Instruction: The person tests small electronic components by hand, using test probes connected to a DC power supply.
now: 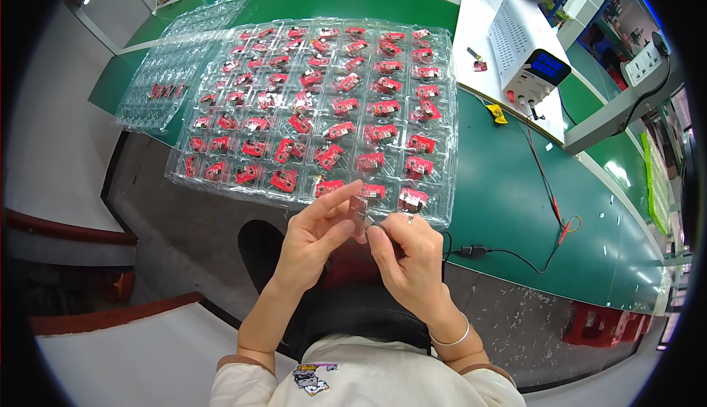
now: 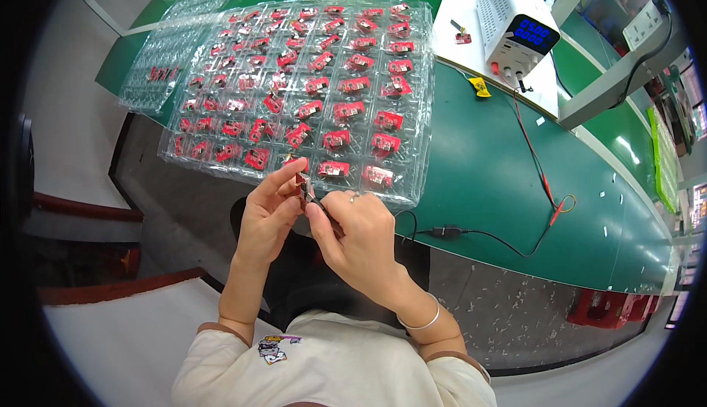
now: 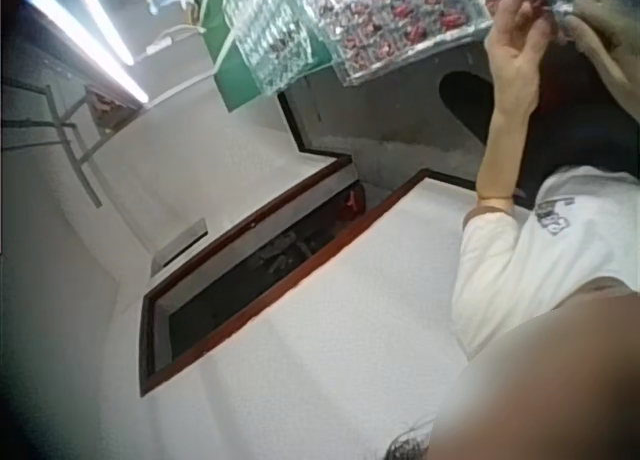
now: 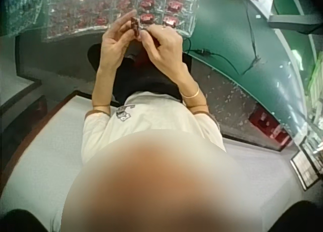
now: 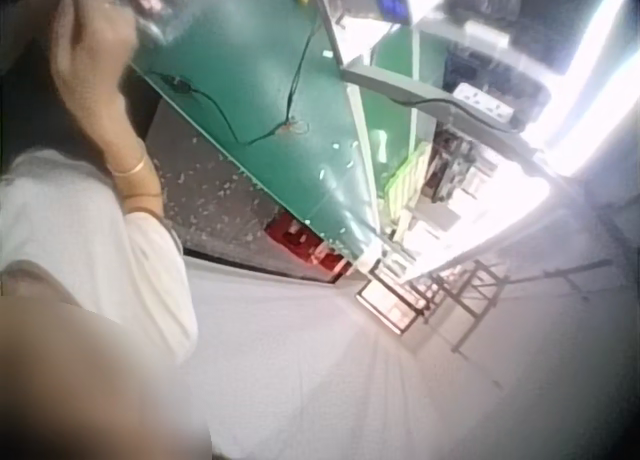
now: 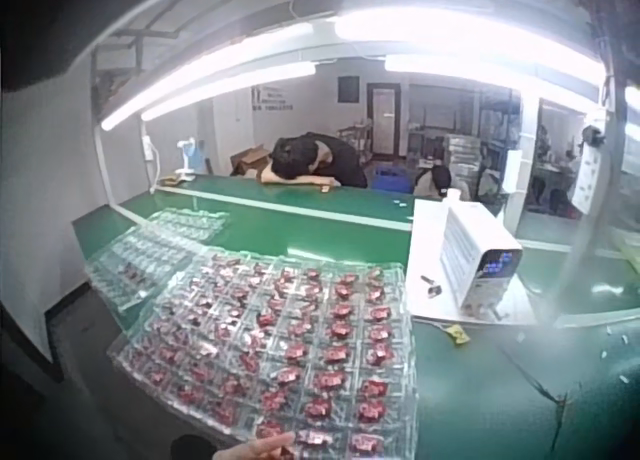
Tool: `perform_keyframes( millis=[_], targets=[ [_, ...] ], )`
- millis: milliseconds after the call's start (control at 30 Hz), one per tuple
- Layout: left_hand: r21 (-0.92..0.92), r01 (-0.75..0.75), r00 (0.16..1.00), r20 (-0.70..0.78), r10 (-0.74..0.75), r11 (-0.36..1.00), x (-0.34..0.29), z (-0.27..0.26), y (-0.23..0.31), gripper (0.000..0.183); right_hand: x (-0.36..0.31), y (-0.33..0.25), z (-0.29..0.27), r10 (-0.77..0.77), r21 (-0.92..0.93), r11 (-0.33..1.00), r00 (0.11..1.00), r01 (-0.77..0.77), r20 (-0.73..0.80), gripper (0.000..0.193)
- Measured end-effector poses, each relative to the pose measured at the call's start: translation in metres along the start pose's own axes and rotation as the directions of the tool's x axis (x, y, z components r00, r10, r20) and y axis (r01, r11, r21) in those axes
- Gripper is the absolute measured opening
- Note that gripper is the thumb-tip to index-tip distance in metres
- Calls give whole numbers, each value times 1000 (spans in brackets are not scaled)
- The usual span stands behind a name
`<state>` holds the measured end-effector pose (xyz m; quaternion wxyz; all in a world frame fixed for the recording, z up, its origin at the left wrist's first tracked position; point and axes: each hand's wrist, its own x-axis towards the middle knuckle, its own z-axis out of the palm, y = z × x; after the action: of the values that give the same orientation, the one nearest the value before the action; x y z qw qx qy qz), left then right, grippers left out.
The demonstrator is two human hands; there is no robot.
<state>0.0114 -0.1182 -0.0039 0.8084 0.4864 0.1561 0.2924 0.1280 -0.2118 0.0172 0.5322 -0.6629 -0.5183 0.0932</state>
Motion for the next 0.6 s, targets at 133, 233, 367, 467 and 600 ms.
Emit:
perform_keyframes(
  millis=[133,233,367,467,600],
  targets=[
    [162,-60,998,-3,61,985,-3,3,1,44,-3,-2,-5,-10,-25,1000,1000,11,11,23],
    [251,-83,996,-4,87,964,-4,4,6,44,-2,-3,-9,-46,-75,996,997,50,61,23],
    [283,-109,987,144,70,953,-3,-5,8,45,-3,-3,-14,-82,-72,993,989,91,120,22],
    [279,-103,989,129,69,955,-6,-6,5,47,-3,-6,-14,-79,-59,994,988,87,132,21],
    [247,-124,990,99,102,961,-8,-4,1,47,-4,-7,-14,-71,-53,996,990,78,122,20]
  ],
)
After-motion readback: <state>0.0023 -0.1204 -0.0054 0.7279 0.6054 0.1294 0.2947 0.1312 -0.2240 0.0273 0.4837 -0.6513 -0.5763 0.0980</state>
